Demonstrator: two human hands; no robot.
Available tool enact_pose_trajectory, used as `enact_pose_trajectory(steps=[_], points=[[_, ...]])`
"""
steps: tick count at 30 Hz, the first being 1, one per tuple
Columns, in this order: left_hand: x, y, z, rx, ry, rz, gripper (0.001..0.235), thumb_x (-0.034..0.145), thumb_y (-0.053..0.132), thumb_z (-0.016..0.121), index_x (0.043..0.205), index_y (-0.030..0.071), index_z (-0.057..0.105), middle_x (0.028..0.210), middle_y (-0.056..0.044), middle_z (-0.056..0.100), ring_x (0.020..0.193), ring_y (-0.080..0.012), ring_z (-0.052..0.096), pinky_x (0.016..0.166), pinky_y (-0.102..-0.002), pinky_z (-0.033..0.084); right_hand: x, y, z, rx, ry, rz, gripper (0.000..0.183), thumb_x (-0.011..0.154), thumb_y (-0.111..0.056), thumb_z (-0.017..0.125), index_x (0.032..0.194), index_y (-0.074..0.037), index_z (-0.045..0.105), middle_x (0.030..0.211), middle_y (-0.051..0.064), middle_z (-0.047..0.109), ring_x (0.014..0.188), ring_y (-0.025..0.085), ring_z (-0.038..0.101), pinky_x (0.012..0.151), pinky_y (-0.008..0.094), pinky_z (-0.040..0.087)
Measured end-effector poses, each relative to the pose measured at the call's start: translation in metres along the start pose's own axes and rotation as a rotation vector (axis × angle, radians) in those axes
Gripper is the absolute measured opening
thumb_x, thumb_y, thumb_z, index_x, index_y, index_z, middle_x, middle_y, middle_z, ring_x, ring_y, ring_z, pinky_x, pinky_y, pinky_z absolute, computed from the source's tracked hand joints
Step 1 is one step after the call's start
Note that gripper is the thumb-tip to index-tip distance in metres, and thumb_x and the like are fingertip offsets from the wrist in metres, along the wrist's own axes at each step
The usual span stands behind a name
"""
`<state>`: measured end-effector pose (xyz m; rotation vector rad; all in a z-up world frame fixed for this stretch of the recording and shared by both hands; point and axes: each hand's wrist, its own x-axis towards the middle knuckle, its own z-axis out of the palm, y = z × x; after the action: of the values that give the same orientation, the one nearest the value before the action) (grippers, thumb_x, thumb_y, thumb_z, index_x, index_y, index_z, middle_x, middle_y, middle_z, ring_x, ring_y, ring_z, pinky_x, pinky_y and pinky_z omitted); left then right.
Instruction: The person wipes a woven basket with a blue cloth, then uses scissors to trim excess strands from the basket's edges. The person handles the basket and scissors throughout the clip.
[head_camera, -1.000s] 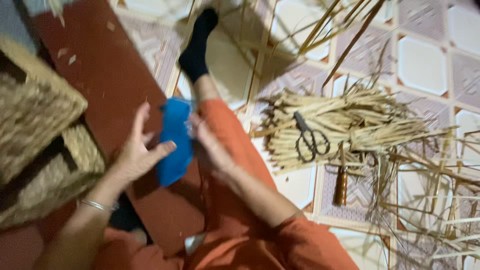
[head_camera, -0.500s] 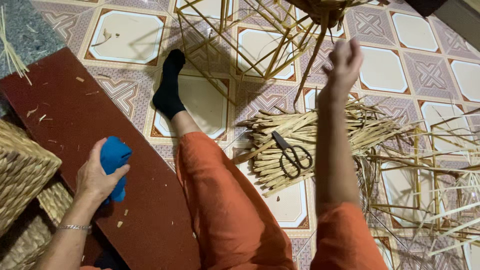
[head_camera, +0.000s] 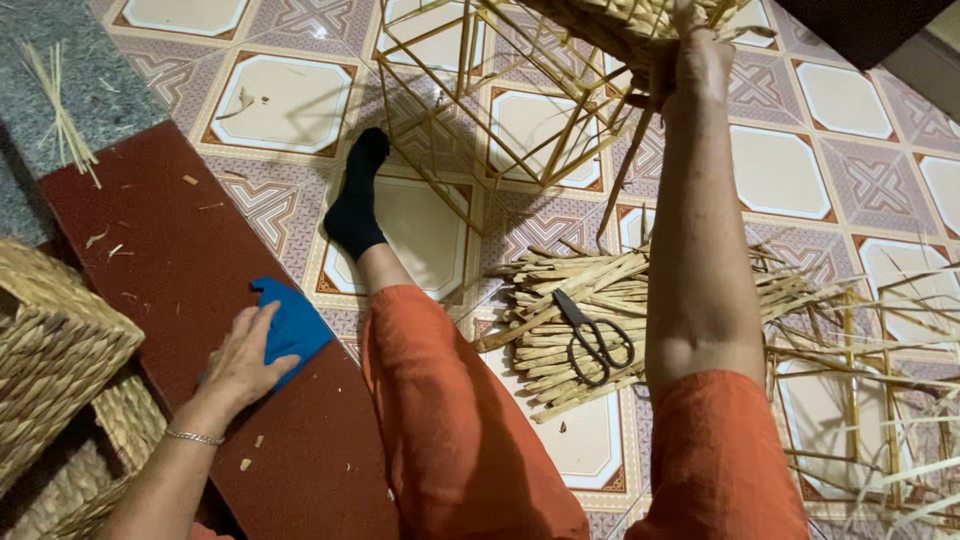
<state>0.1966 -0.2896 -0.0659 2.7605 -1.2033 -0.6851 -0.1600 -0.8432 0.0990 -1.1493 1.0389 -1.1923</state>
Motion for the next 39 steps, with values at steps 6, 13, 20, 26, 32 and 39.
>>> enact_pose_trajectory(steps=[6,13,20,26,32,39], points=[[-0.004,-0.018,0.011,0.024,-0.043,0.067,0.091,0.084,0.04,0.076,0.159,0.026,0.026,0.166,-0.003,0.026,0.148,-0.0307,0.037,0.12,-0.047,0.037,0.023,0.009,-0.009,0.242,-0.146,-0.068,0.03,0.093,-0.015,0.06,0.118,0.002,0.058,0.099,0.023,0.073,0.074,0.036,0.077,0.062,0.055,0.067],[-0.01,-0.032,0.013,-0.036,-0.055,0.013,0.086,0.086,0.04,0.074,0.157,0.025,0.028,0.165,-0.004,0.025,0.148,-0.0292,0.033,0.119,-0.047,0.033,0.017,-0.006,-0.064,0.437,-0.246,0.042,0.039,0.088,-0.009,0.062,0.125,0.0,0.055,0.123,0.024,0.066,0.108,0.04,0.074,0.091,0.063,0.06],[-0.044,0.007,-0.035,-0.342,0.196,0.187,0.083,0.08,0.031,0.077,0.153,0.017,0.04,0.153,-0.01,0.048,0.121,-0.0269,0.064,0.093,-0.041,0.055,-0.05,-0.053,-0.087,0.469,-0.536,-0.093,0.041,0.095,-0.01,0.067,0.135,-0.004,0.058,0.132,0.021,0.063,0.121,0.037,0.069,0.103,0.054,0.061],[-0.115,0.07,-0.098,-0.719,0.607,0.508,0.095,0.082,0.03,0.081,0.16,0.01,0.031,0.16,-0.017,0.045,0.131,-0.0289,0.061,0.103,-0.045,0.052,-0.109,-0.062,-0.063,0.568,-0.738,0.045,0.024,0.103,-0.009,0.068,0.124,-0.001,0.059,0.101,0.012,0.058,0.084,0.024,0.062,0.079,0.039,0.052],[-0.201,0.078,-0.123,-0.423,1.075,0.702,0.117,0.088,0.048,0.084,0.171,0.015,0.008,0.174,-0.016,0.006,0.163,-0.0326,0.025,0.134,-0.046,0.034,-0.171,-0.041,-0.014,0.487,-0.95,0.148,0.035,0.101,-0.016,0.069,0.127,0.003,0.055,0.102,0.01,0.063,0.085,0.026,0.069,0.081,0.046,0.059],[-0.272,0.073,-0.046,-0.554,1.153,0.579,0.087,0.102,0.04,0.077,0.162,0.006,0.024,0.165,-0.022,0.027,0.152,-0.0372,0.037,0.127,-0.044,0.038,-0.24,-0.023,0.049,0.109,-1.129,0.132,0.089,0.101,-0.055,0.064,0.164,0.003,0.037,0.136,0.023,0.063,0.097,0.028,0.069,0.073,0.048,0.058]])
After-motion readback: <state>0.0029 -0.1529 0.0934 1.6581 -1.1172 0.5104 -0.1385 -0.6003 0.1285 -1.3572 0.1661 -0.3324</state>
